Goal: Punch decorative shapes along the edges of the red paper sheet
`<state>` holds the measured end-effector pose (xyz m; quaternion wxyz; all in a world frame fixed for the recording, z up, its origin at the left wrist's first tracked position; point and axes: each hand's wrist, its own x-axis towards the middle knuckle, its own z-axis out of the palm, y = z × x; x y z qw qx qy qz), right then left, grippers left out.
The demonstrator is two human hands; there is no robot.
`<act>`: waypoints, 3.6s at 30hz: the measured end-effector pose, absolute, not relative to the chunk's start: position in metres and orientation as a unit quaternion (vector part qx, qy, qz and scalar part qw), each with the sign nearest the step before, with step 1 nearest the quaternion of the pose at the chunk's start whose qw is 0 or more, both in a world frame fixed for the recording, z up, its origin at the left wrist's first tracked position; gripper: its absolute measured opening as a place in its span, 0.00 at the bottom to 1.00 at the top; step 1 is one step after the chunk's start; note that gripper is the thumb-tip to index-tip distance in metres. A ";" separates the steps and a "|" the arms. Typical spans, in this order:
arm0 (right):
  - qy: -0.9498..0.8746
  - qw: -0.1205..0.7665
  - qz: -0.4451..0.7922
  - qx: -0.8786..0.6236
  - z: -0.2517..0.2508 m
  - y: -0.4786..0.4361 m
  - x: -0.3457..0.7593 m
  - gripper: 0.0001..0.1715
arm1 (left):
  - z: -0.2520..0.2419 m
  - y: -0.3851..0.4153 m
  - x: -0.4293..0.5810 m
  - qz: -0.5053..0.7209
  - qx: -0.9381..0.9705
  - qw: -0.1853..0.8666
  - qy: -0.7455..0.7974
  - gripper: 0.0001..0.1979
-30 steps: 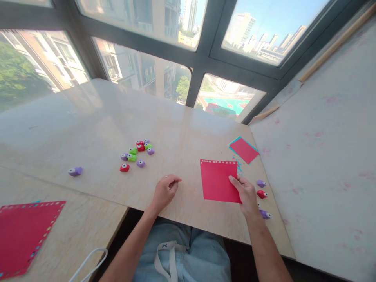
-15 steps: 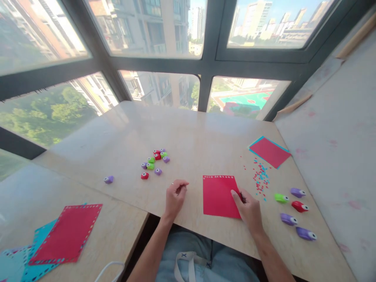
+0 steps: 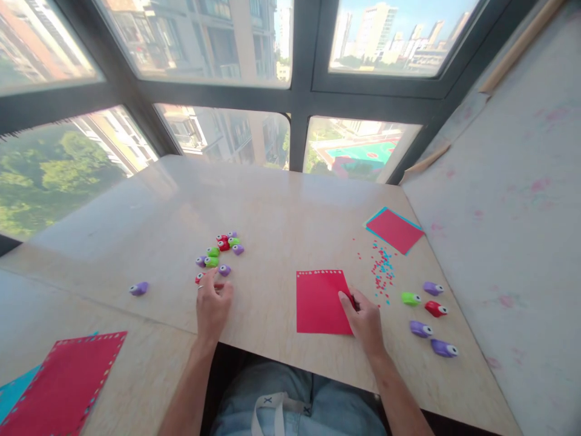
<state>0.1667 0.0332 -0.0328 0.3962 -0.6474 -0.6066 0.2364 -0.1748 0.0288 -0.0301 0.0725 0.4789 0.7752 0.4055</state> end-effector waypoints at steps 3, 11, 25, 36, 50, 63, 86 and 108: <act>-0.611 0.391 0.231 -0.648 -0.033 0.033 0.167 0.22 | -0.032 0.034 -0.176 0.375 0.496 0.063 0.780 0.23; -0.615 0.386 0.235 -0.647 -0.035 0.032 0.167 0.21 | -0.039 0.036 -0.174 0.383 0.535 0.042 0.752 0.18; -0.612 0.375 0.237 -0.654 -0.034 0.031 0.167 0.21 | -0.037 0.050 -0.132 0.364 0.644 0.121 0.662 0.18; -0.618 0.397 0.225 -0.640 -0.031 0.031 0.167 0.20 | -0.036 0.041 -0.124 0.323 0.711 0.131 0.610 0.18; -0.619 0.403 0.227 -0.635 -0.031 0.031 0.167 0.20 | -0.020 0.028 -0.130 0.350 0.704 0.131 0.604 0.22; -0.622 0.408 0.225 -0.629 -0.032 0.029 0.168 0.19 | -0.025 0.050 -0.137 0.237 0.819 0.136 0.505 0.24; -0.542 0.445 0.330 -0.632 -0.022 0.030 0.170 0.19 | -0.031 0.071 -0.088 0.343 0.733 0.236 0.537 0.10; -0.522 0.455 0.367 -0.621 -0.023 0.030 0.170 0.19 | -0.032 0.071 -0.083 0.331 0.741 0.227 0.538 0.09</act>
